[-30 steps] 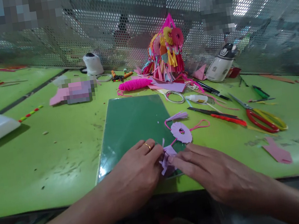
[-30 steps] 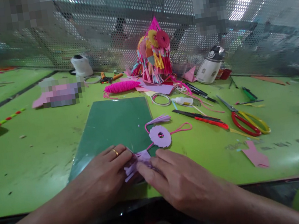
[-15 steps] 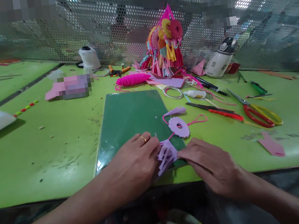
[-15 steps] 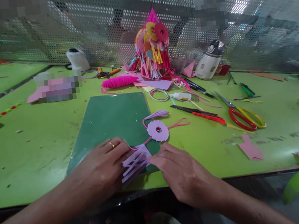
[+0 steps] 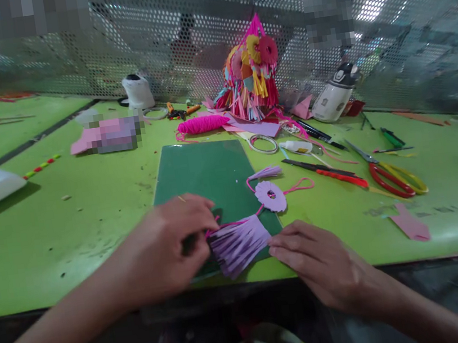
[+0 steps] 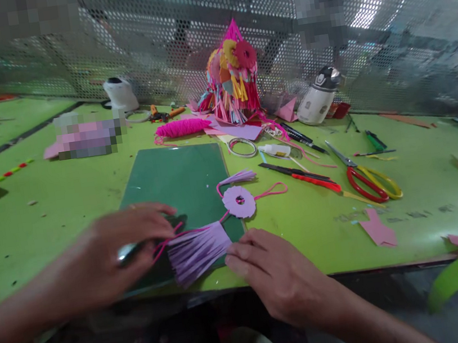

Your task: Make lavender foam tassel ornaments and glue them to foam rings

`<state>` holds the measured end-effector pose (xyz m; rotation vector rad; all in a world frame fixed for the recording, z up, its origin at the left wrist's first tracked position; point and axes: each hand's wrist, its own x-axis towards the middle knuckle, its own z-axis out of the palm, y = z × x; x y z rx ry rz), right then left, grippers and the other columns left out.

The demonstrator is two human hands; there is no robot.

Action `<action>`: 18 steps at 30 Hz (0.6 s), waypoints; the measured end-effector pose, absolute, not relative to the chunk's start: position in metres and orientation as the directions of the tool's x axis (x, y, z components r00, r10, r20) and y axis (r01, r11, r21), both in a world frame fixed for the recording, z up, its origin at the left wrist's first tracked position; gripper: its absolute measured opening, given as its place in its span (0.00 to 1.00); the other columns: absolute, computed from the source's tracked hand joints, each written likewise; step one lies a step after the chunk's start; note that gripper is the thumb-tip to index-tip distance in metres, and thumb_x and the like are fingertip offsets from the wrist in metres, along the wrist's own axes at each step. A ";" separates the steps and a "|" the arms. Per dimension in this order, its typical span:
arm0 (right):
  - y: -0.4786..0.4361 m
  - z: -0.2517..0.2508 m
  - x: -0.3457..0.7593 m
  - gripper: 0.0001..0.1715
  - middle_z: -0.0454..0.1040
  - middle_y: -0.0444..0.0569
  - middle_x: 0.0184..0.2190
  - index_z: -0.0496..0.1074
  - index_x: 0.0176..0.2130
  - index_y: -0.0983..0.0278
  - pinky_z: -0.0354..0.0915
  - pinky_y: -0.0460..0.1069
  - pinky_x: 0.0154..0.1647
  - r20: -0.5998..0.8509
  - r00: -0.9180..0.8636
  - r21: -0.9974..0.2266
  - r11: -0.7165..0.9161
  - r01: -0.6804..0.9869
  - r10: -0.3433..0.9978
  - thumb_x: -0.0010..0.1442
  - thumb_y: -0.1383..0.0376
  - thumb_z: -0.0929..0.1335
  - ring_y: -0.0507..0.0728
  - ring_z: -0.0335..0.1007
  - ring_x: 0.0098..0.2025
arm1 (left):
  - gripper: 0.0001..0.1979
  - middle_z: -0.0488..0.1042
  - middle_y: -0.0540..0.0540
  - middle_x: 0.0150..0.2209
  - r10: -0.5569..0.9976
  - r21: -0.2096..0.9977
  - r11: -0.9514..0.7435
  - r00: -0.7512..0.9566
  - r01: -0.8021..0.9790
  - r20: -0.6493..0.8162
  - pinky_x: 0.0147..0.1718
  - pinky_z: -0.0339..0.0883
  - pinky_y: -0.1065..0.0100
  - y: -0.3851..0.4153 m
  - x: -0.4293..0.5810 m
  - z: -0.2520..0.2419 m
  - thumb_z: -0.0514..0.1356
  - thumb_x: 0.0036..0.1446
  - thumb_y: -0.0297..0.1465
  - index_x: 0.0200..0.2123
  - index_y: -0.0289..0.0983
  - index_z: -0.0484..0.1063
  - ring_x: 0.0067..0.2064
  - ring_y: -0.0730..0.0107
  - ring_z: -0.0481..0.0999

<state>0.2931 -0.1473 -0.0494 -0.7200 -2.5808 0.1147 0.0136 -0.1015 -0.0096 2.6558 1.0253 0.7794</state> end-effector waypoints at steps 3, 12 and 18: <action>-0.149 -0.049 0.290 0.20 0.73 0.60 0.48 0.68 0.51 0.74 0.67 0.59 0.50 0.359 -0.783 -0.118 0.857 0.502 0.508 0.59 0.77 0.61 0.62 0.64 0.49 | 0.09 0.75 0.48 0.36 0.788 0.411 -0.596 0.407 0.689 0.461 0.38 0.65 0.68 -0.093 0.010 0.013 0.53 0.57 0.29 0.32 0.36 0.73 0.39 0.69 0.73; -0.166 -0.048 0.287 0.20 0.70 0.64 0.51 0.69 0.50 0.75 0.65 0.63 0.52 0.286 -0.794 0.026 0.824 0.565 0.536 0.60 0.75 0.60 0.67 0.63 0.53 | 0.12 0.72 0.41 0.34 0.758 0.140 -0.653 0.646 0.745 0.095 0.39 0.65 0.60 -0.079 0.087 -0.011 0.59 0.54 0.35 0.33 0.32 0.75 0.39 0.58 0.71; -0.166 -0.052 0.294 0.19 0.65 0.66 0.56 0.68 0.51 0.75 0.64 0.62 0.54 0.320 -0.792 0.019 0.833 0.553 0.519 0.61 0.73 0.60 0.68 0.61 0.55 | 0.07 0.72 0.45 0.31 0.789 0.261 -0.600 0.613 0.756 0.036 0.34 0.62 0.66 -0.078 0.083 -0.011 0.55 0.53 0.29 0.29 0.34 0.73 0.35 0.64 0.70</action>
